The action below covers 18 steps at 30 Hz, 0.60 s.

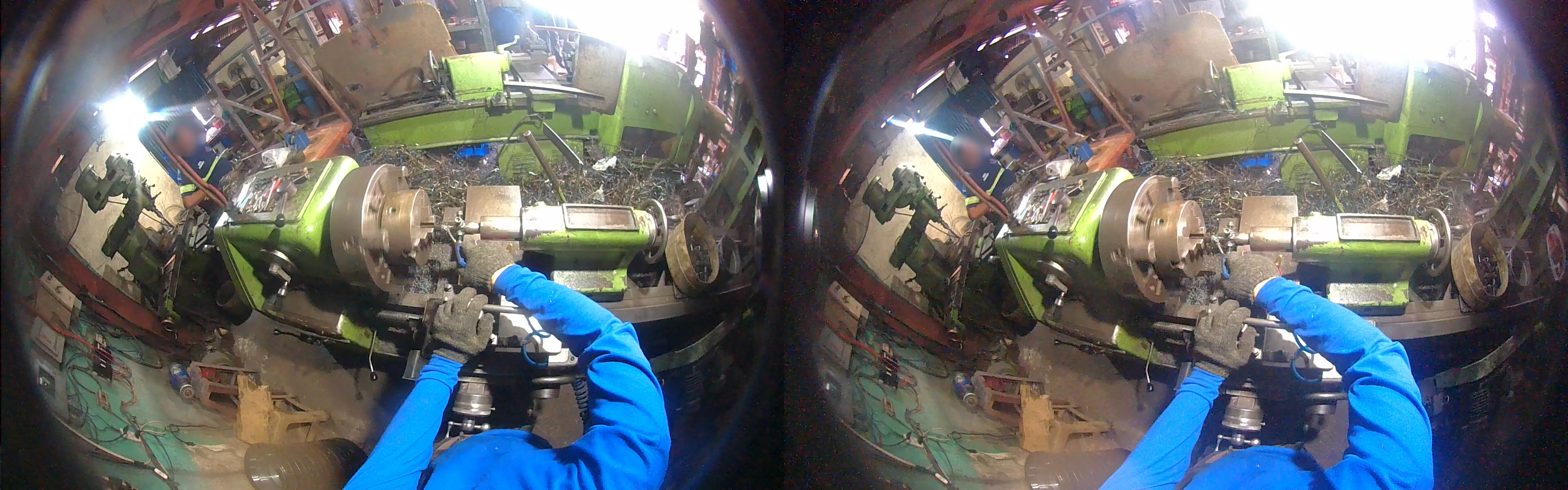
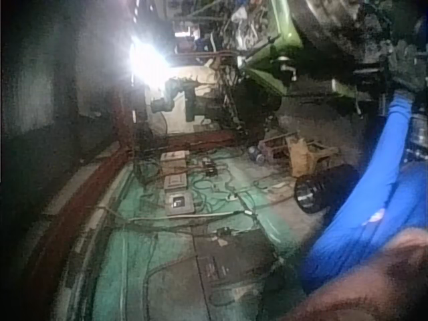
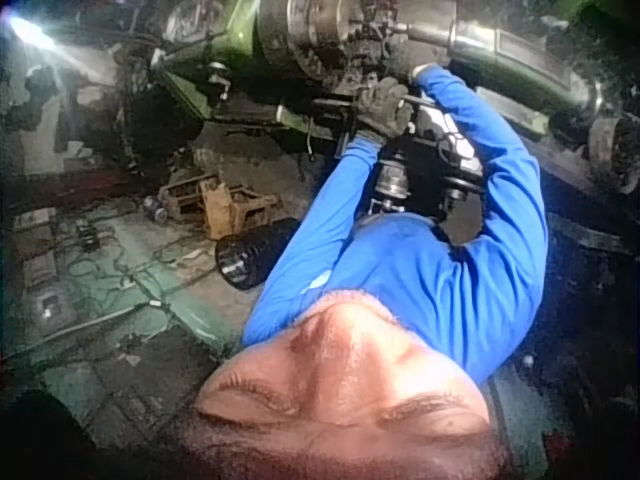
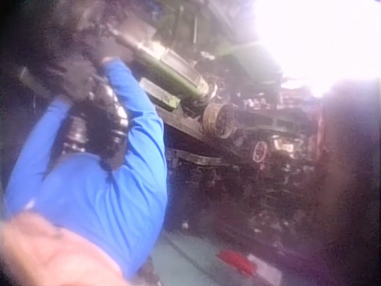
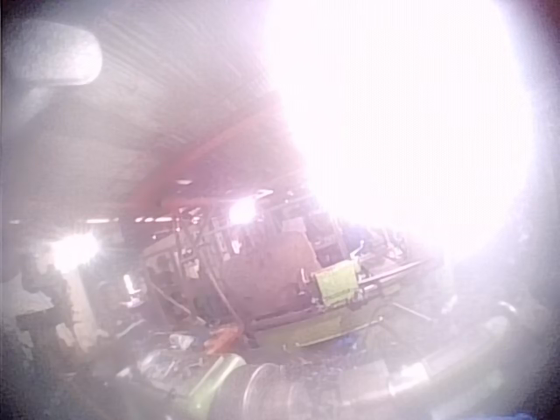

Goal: The person operates a green metal lathe, using a wrench to tighten the chuck and adjusting the tool post. They then use a compressed air hose to blow away metal shavings from the work area.

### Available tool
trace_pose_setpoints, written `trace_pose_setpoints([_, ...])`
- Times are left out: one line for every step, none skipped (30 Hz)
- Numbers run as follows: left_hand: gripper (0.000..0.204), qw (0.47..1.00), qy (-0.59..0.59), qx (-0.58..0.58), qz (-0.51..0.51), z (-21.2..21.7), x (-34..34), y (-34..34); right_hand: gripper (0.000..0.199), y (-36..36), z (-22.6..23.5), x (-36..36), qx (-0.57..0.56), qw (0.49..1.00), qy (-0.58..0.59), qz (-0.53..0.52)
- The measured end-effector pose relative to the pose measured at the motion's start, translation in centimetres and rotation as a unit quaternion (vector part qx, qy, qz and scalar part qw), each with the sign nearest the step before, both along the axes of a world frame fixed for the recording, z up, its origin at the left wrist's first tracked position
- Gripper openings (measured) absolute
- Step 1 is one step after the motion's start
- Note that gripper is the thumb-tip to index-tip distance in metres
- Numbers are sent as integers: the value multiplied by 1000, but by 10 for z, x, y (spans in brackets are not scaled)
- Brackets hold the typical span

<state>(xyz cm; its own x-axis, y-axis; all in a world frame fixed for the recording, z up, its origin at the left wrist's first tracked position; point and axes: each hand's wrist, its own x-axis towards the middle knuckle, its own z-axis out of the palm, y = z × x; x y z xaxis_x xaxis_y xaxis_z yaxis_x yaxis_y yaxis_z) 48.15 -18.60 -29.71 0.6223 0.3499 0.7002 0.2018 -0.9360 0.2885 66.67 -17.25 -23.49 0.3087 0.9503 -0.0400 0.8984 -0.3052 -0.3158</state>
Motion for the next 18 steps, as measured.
trace_pose_setpoints([39, 1000, -3, 3, 0, 0, 0, 0, 48, 0, -1, 1, 0, 1000, 4, 0])
trace_pose_setpoints([39, 1000, -4, 2, 0, 0, 1, 0, 49, 0, -3, 2, 0, 1000, 9, 1])
trace_pose_setpoints([39, 1000, -5, 0, -1, -1, 2, 0, 49, 1, -9, 4, 7, 1000, 3, -2])
trace_pose_setpoints([39, 1000, -6, -1, -3, -1, 3, 0, 49, 3, -15, 7, 14, 1000, -3, -5])
trace_pose_setpoints([38, 1000, -9, 0, -4, -1, 4, -1, 49, 4, -20, 9, 21, 1000, -9, -9])
trace_pose_setpoints([38, 1000, -11, 1, -2, -2, 3, 0, 49, 4, -17, 7, 16, 1000, -7, -5])
trace_pose_setpoints([38, 1000, -13, 3, 0, -2, 3, 0, 50, 3, -12, 5, 12, 1000, -5, -2])
trace_pose_setpoints([38, 1000, -10, 4, 3, -1, 2, 0, 50, 2, -9, 4, 7, 1000, -2, 0])
trace_pose_setpoints([38, 1000, -9, 4, 5, 0, 2, 0, 50, 2, -8, 4, 7, 1000, 0, 2])
trace_pose_setpoints([37, 1000, -7, 5, 7, 0, 1, 0, 50, 1, -7, 3, 7, 1000, 3, 3])
trace_pose_setpoints([37, 1000, -7, 5, 6, 0, 1, 0, 50, 2, -7, 3, 7, 1000, 6, 4])
trace_pose_setpoints([38, 1000, -8, 5, 3, -1, 2, 0, 51, 3, -10, 4, 6, 1000, 6, 1])
trace_pose_setpoints([38, 1000, -9, 4, 1, -2, 3, 0, 51, 5, -15, 7, 4, 1000, 6, -2])
trace_pose_setpoints([38, 1000, -11, 2, -2, -2, 4, -1, 51, 6, -18, 8, 3, 1000, 7, -6])
trace_pose_setpoints([38, 1000, -13, 0, -4, -1, 4, 0, 49, 5, -18, 7, 21, 1000, 2, -6])
trace_pose_setpoints([39, 1000, -15, -1, -6, -1, 4, 0, 46, 4, -17, 3, 39, 999, -4, -7])
trace_pose_setpoints([39, 1000, -11, -3, -4, -2, 3, 0, 44, 3, -17, 2, 57, 998, -9, -8])
trace_pose_setpoints([39, 1000, -7, -5, -2, -4, 2, 0, 44, 4, -19, 3, 53, 999, -5, -3])
